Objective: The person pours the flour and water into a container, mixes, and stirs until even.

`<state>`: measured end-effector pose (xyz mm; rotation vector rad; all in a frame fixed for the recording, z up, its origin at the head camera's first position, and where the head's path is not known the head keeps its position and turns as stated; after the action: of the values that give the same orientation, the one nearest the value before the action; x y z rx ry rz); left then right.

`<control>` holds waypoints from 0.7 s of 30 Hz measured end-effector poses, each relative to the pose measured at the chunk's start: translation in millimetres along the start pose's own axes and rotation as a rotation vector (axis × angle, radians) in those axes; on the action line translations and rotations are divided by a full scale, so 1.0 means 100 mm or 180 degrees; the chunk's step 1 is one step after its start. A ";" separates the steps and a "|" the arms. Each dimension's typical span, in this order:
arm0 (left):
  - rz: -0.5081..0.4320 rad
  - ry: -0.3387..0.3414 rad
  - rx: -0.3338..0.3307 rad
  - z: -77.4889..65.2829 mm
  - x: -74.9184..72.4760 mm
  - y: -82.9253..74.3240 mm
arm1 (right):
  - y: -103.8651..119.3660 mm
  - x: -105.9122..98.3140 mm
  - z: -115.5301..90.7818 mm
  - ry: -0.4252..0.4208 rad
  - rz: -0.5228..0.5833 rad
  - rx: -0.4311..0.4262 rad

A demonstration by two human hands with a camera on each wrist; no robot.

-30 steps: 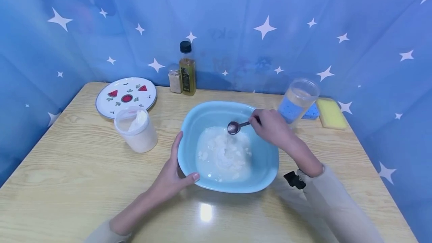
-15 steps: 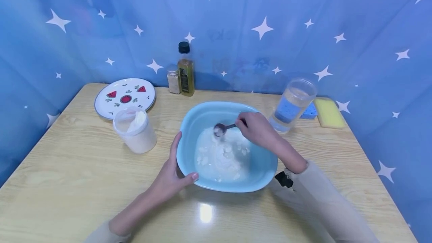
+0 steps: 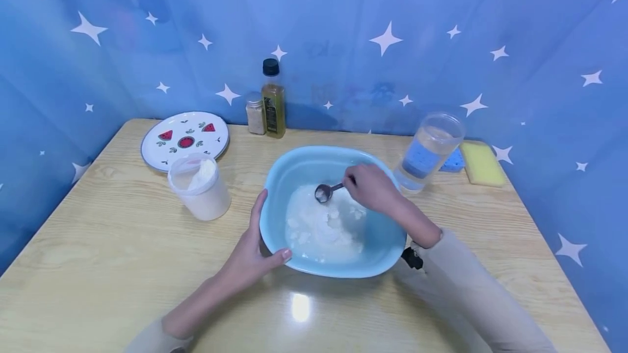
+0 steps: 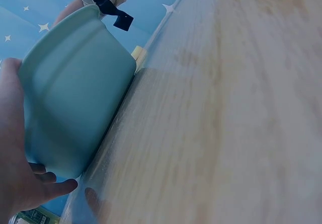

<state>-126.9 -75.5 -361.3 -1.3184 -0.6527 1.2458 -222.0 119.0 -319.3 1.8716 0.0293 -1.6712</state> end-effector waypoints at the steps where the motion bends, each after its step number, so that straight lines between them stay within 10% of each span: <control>1: -0.0003 0.0004 0.0004 0.01 0.00 0.00 | -0.01 -0.01 0.00 -0.0008 0.0000 0.0008; 8: -0.0019 0.0002 -0.0025 0.02 0.00 0.00 | 0.04 -0.08 0.01 -0.0189 0.0118 -0.0028; 14: 0.0045 0.0016 -0.0031 0.02 0.01 -0.01 | 0.27 0.12 -0.07 0.0404 0.0344 -0.0280; 21: 0.0036 -0.0007 -0.0023 0.02 0.02 -0.03 | 0.28 0.16 -0.05 0.0314 0.0113 -0.0265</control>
<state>-127.3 -73.0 -358.9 -1.3285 -0.6526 1.2551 -202.9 92.7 -322.1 1.8796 0.1038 -1.5299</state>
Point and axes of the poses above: each hand's wrist, its own z-axis towards the middle knuckle, its own x-axis out of the palm, y = z × x, the point moved 7 cm from there along z, towards the middle knuckle, and after that the axes turned 3 degrees about x, right-handed, at the moved point
